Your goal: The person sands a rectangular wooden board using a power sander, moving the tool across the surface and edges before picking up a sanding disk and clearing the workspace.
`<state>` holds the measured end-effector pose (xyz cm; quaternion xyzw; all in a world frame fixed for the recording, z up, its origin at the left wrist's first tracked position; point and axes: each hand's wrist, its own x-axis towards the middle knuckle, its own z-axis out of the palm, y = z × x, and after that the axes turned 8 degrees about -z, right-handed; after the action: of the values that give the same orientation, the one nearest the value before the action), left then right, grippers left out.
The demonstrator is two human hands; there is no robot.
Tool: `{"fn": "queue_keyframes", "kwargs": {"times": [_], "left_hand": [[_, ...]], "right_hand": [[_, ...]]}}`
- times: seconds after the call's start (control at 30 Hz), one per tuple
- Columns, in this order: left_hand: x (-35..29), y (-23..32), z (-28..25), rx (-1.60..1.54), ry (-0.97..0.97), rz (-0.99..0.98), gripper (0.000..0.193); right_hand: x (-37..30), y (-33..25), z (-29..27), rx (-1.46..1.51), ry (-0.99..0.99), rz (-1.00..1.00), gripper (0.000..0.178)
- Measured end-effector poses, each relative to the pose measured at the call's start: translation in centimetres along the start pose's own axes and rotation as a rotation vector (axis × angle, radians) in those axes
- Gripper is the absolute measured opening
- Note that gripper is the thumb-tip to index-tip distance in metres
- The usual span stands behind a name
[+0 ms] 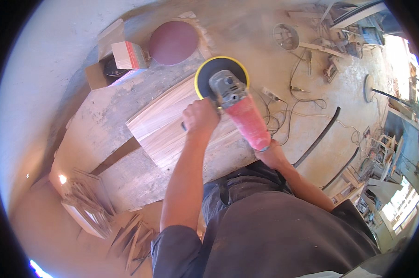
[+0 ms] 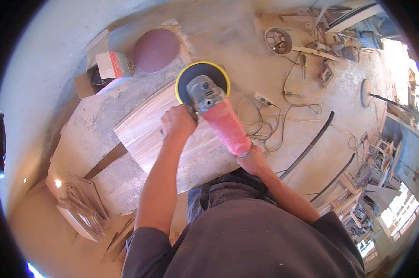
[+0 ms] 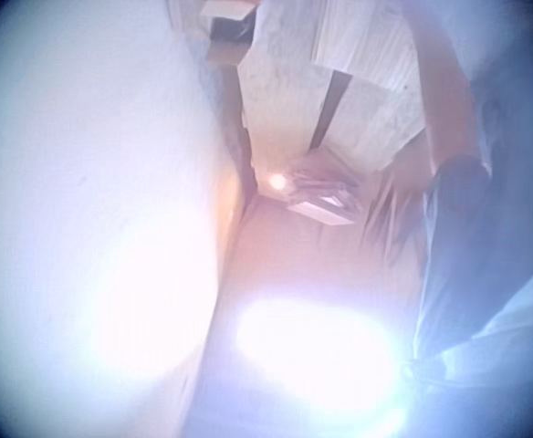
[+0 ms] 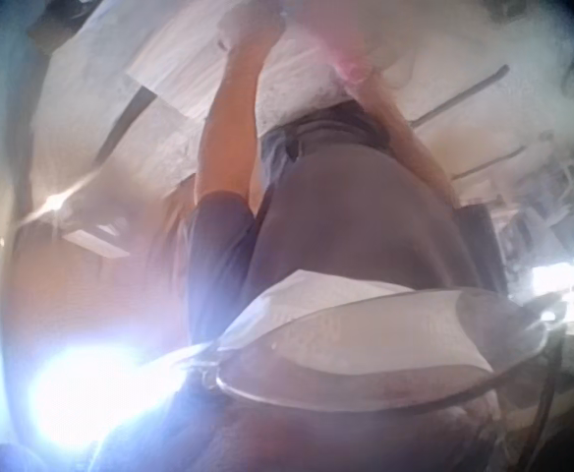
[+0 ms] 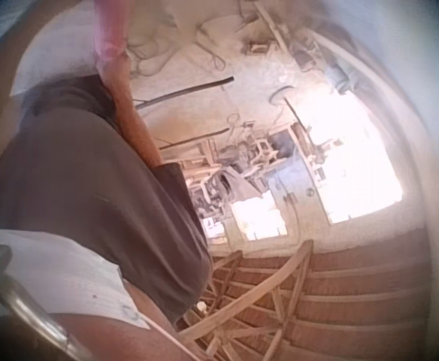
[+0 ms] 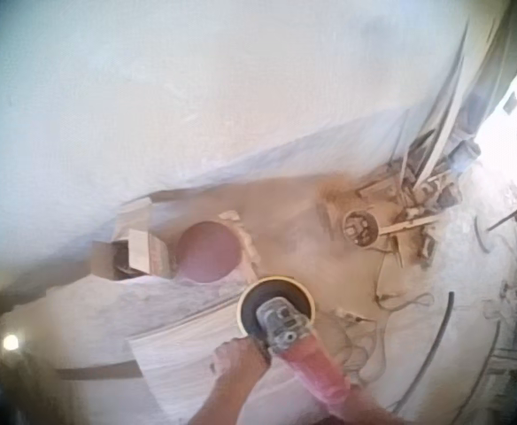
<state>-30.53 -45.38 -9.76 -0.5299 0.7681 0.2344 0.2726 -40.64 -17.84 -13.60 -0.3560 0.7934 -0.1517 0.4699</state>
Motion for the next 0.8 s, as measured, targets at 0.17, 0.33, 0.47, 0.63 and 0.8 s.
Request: {"fn": "queue_keyframes", "kwargs": {"times": [0.17,0.33,0.47,0.63,0.8], "left_hand": [[0.2,2.2,1.0,-0.023,-0.004,0.046,0.019],[-0.4,-2.0,1.1,-0.064,-0.022,0.003,0.018],[-1.0,-9.1,1.7,-0.166,0.048,-0.103,0.022],[-2.4,-18.5,1.3,-0.212,0.095,-0.239,0.020],[-2.9,-26.1,1.1,-0.246,0.156,-0.331,0.022]], "right_hand": [[-1.1,-0.2,-2.0,0.179,0.069,0.164,0.037],[-0.6,-1.7,-0.3,0.025,0.046,0.048,0.024],[1.0,-3.8,3.4,-0.006,-0.020,-0.108,0.022],[2.5,-11.0,7.2,-0.049,-0.138,-0.163,0.029],[4.0,-18.5,10.7,-0.154,-0.268,-0.100,0.028]]}}
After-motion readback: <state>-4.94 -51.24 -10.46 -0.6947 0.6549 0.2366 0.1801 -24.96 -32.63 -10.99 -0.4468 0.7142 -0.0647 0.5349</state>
